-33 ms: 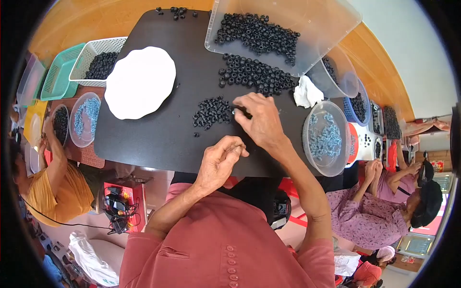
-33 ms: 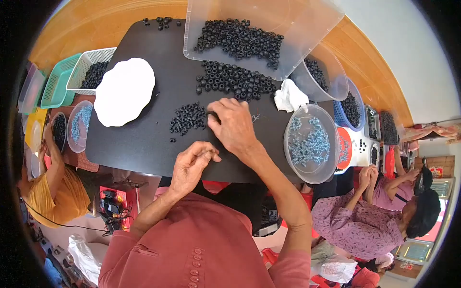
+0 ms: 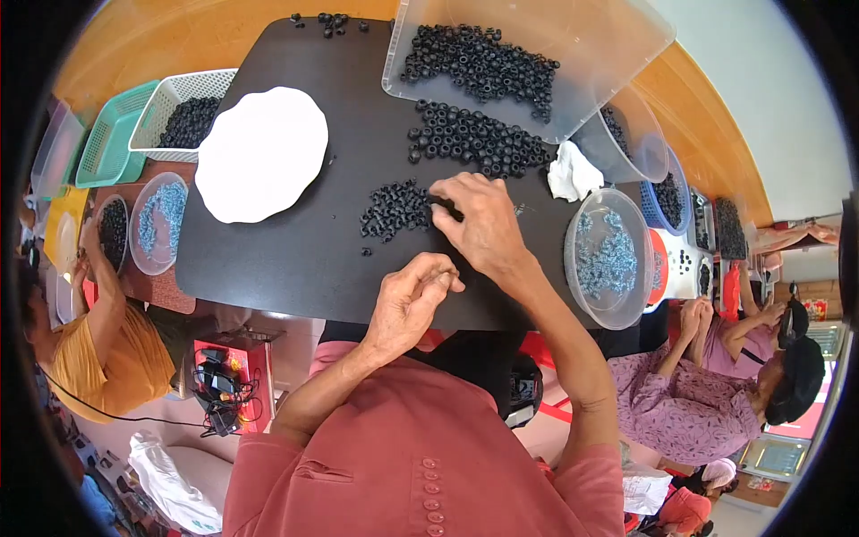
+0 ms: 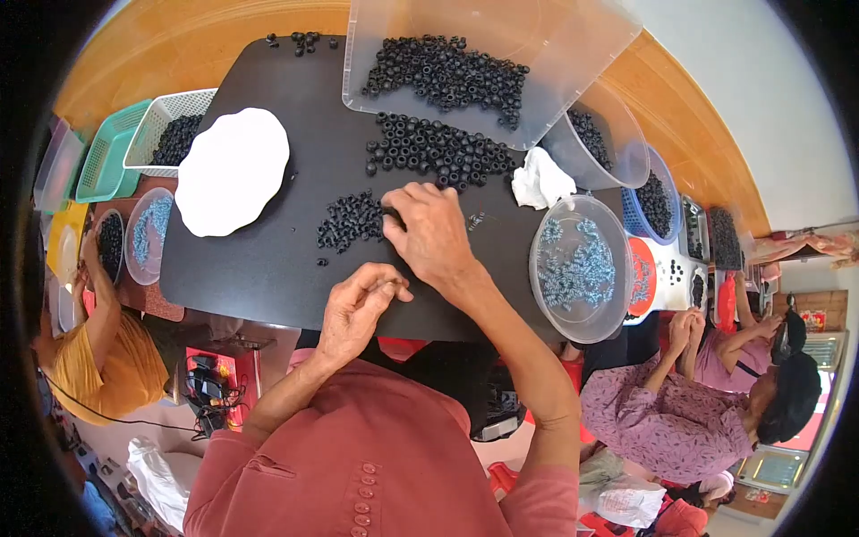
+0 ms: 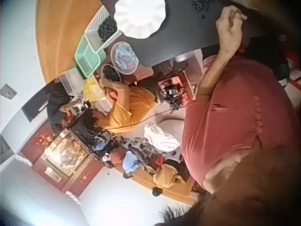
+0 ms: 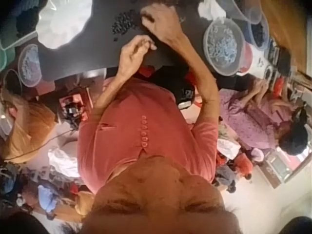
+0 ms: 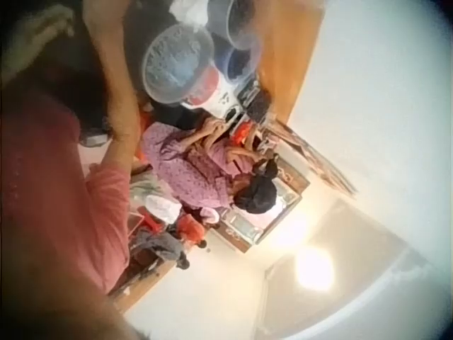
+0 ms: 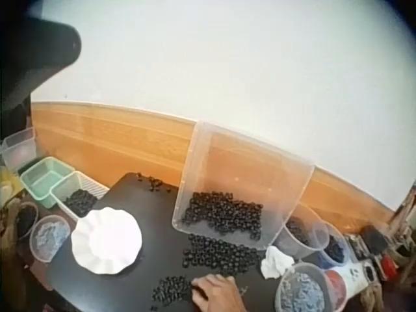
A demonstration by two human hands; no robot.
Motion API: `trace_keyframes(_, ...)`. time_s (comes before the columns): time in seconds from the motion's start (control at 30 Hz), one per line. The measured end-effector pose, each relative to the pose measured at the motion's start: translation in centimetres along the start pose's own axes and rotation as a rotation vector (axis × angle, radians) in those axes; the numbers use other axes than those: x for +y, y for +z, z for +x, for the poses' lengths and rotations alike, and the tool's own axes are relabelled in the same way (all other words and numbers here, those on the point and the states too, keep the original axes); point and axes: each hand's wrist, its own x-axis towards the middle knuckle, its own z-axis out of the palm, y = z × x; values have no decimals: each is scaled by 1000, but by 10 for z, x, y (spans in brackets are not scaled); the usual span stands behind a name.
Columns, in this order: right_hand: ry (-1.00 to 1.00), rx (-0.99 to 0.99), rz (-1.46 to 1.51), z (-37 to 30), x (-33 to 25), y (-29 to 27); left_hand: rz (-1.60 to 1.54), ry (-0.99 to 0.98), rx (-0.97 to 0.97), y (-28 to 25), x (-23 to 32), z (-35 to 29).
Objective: The person assembles small components by picking inserts and black rubber pieces from the table and pressing the inserts into the rubber pieces by hand.
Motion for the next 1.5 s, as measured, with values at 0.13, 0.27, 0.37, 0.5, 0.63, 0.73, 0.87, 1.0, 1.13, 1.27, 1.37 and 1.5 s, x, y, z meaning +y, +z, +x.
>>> trace_keyframes(0.13,-4,-51,-88,4,1,6,14,-31,-20,1,0,1)
trace_keyframes(0.27,-11,-59,-89,2,8,3,9,-16,-24,1,-1,2)
trace_keyframes(0.37,23,-46,-120,-12,6,-7,30,10,-30,0,-1,1)
trace_keyframes(0.5,41,13,-147,-42,5,-14,79,58,-35,-1,-4,1)
trace_keyframes(0.63,161,88,-17,-57,12,-24,119,62,-37,3,-1,2)
trace_keyframes(0.73,229,127,44,-55,25,-32,127,67,-21,5,0,0)
trace_keyframes(0.87,163,124,0,-38,42,-33,158,2,-23,7,4,-1)
trace_keyframes(1.0,-82,46,-138,-22,49,-30,175,56,-16,7,3,-2)
trace_keyframes(1.13,-109,-17,-235,-16,50,-23,188,47,-3,8,-1,-1)
trace_keyframes(1.27,131,61,208,-19,49,-31,214,49,-7,7,0,1)
trace_keyframes(1.37,222,108,245,-26,47,-36,222,29,-19,5,3,1)
trace_keyframes(1.5,226,162,178,-25,50,-40,237,15,-11,4,2,-1)
